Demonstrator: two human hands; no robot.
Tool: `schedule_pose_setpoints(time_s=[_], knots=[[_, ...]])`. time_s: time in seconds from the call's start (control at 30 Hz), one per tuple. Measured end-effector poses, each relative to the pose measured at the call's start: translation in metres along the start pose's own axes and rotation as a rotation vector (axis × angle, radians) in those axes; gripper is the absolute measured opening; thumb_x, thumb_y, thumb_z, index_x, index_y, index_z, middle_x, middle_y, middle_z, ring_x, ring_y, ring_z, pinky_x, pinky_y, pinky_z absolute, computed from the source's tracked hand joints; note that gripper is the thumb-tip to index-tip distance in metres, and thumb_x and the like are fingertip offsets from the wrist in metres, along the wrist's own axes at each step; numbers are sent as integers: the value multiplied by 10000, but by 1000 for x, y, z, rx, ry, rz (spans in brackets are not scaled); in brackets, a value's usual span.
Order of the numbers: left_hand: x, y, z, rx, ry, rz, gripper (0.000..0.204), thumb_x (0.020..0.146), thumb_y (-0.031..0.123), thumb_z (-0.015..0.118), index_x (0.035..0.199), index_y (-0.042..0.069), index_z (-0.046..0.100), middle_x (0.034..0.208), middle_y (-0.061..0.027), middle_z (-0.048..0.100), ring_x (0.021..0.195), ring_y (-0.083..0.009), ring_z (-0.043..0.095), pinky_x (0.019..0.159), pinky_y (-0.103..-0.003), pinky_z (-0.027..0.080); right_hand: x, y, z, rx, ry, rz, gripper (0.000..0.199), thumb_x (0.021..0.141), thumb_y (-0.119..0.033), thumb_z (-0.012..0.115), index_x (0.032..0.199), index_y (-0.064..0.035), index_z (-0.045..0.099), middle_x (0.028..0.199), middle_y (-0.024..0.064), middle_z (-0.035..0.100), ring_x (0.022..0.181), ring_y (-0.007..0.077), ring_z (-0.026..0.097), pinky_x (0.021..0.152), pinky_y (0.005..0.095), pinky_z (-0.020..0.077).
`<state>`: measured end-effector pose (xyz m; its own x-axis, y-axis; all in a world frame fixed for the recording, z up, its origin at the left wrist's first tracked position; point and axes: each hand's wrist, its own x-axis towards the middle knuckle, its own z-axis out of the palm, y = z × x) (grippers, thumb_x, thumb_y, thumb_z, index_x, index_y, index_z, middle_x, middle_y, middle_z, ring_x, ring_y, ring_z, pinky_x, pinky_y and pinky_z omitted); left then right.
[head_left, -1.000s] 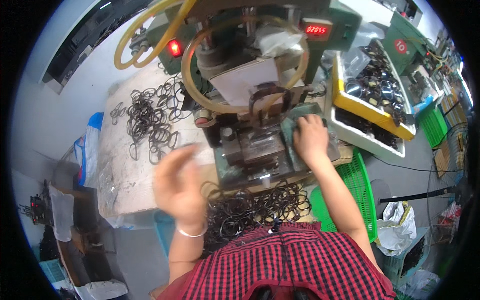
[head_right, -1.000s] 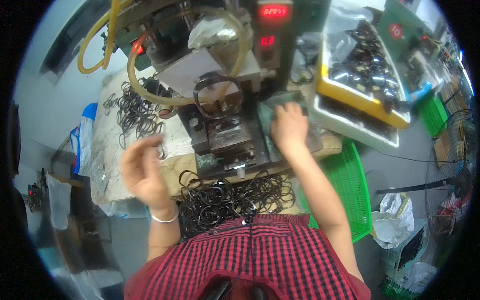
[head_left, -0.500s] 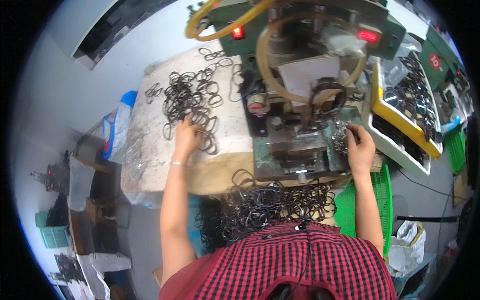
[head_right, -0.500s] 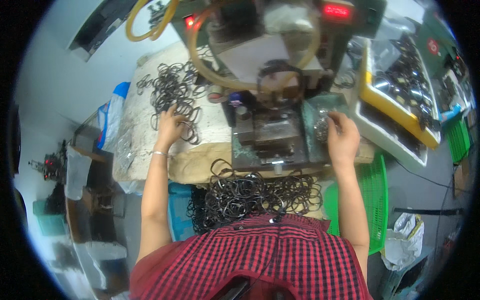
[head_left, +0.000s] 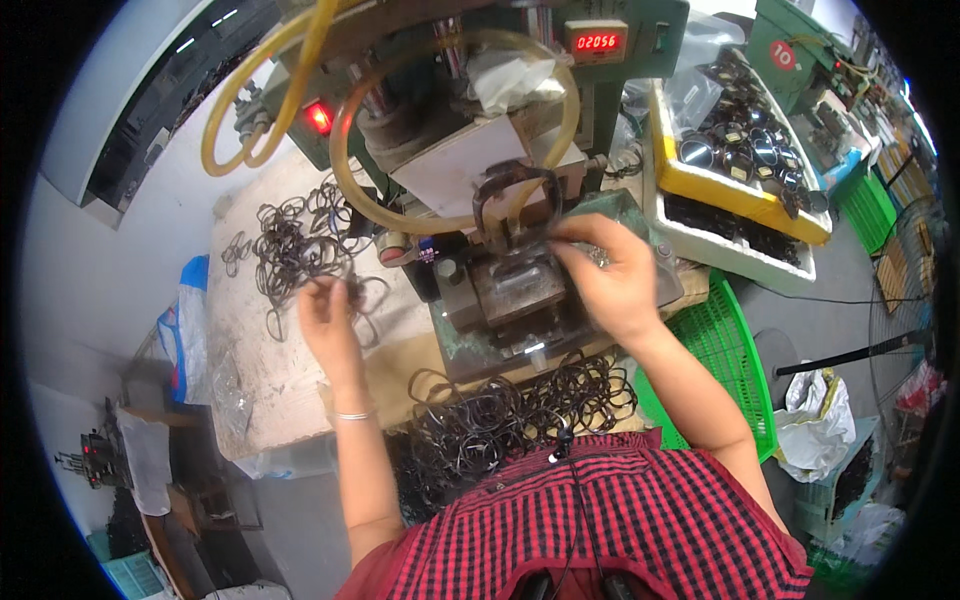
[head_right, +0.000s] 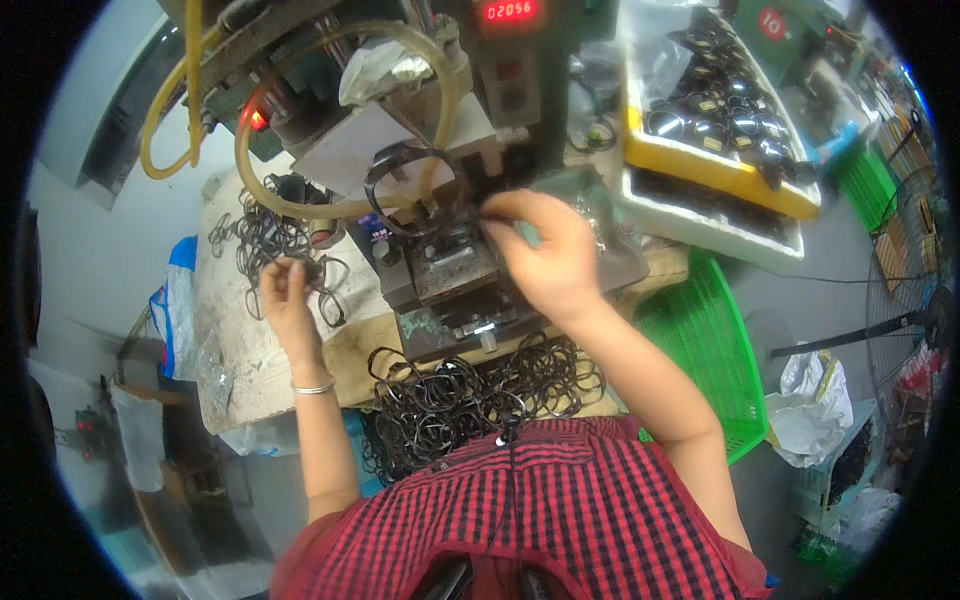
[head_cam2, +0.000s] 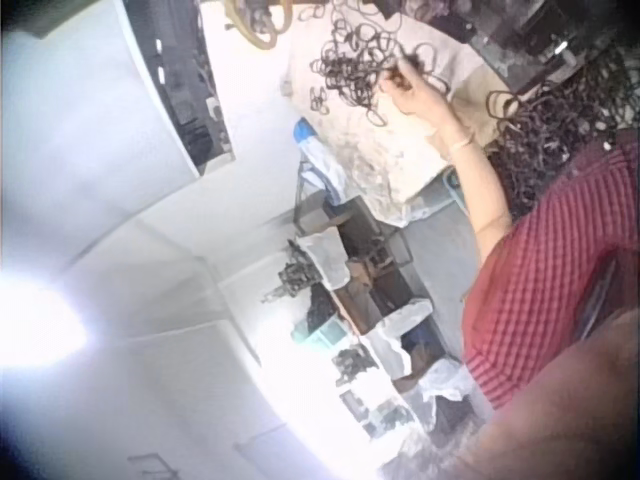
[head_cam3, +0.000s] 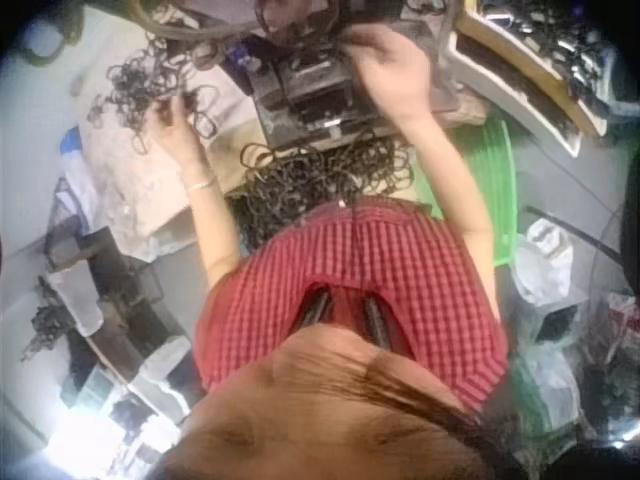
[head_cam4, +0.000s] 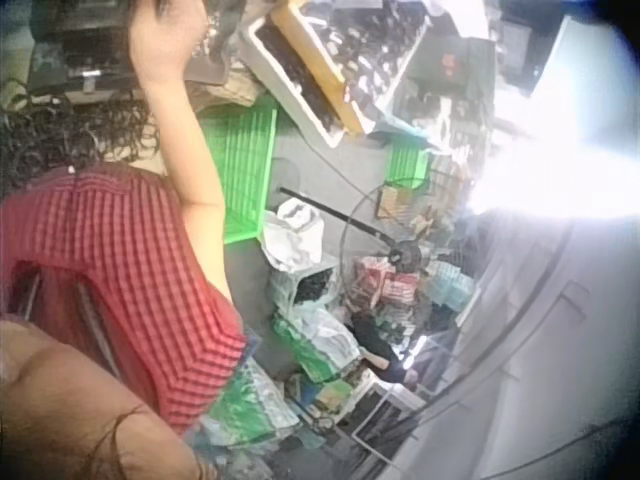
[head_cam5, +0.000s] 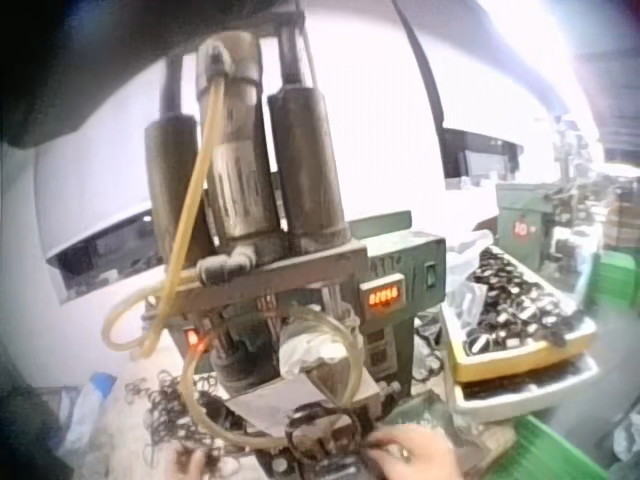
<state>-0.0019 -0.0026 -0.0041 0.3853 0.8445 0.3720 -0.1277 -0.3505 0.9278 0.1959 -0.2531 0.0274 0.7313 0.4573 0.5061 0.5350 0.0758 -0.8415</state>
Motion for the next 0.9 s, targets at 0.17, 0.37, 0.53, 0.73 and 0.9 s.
schedule_pose_setpoints(time_s=[0.17, 0.37, 0.53, 0.73, 0.9], knots=[[-25, -12, 8, -90, 61, -197, 68, 949, 49, 566, 996, 15, 531, 870, -75, 632, 759, -137, 634, 677, -260, 558, -10, 8, 25, 344, 16, 271, 321, 807, 8, 644, 1126, 7, 608, 972, 98, 688, 936, 150, 645, 865, 275, 492], [-17, 43, 21, -188, 91, -64, 69, 925, 91, 616, 974, 65, 575, 865, -40, 655, 794, -133, 647, 679, -246, 518, -8, -3, 30, 589, 33, 423, 439, 796, 15, 660, 1220, 31, 549, 957, 96, 687, 920, 134, 629, 843, 257, 484], [-43, 122, 21, -384, 55, 239, 109, 944, 46, 549, 1053, 45, 548, 923, -84, 634, 827, -184, 656, 677, -324, 554, -5, -30, 36, 623, 15, 499, 482, 821, 4, 650, 1274, 46, 490, 979, 110, 681, 946, 138, 619, 863, 252, 470], [-67, 132, 72, -157, -315, 296, 191, 871, -85, 597, 1032, -1, 540, 927, -98, 632, 849, -180, 658, 764, -291, 546, -8, -29, 8, 278, -138, 228, 360, 843, -45, 611, 1198, 5, 580, 1142, 141, 643, 1106, 222, 597, 967, 330, 450], [-54, 122, 107, -117, -366, 192, 114, 826, -25, 700, 909, -45, 625, 894, -77, 661, 773, -115, 628, 719, -237, 521, -14, 78, -35, -887, -4, -10, 212, 744, -153, 718, 942, -82, 704, 1191, 166, 608, 1207, 362, 506, 980, 470, 431]])
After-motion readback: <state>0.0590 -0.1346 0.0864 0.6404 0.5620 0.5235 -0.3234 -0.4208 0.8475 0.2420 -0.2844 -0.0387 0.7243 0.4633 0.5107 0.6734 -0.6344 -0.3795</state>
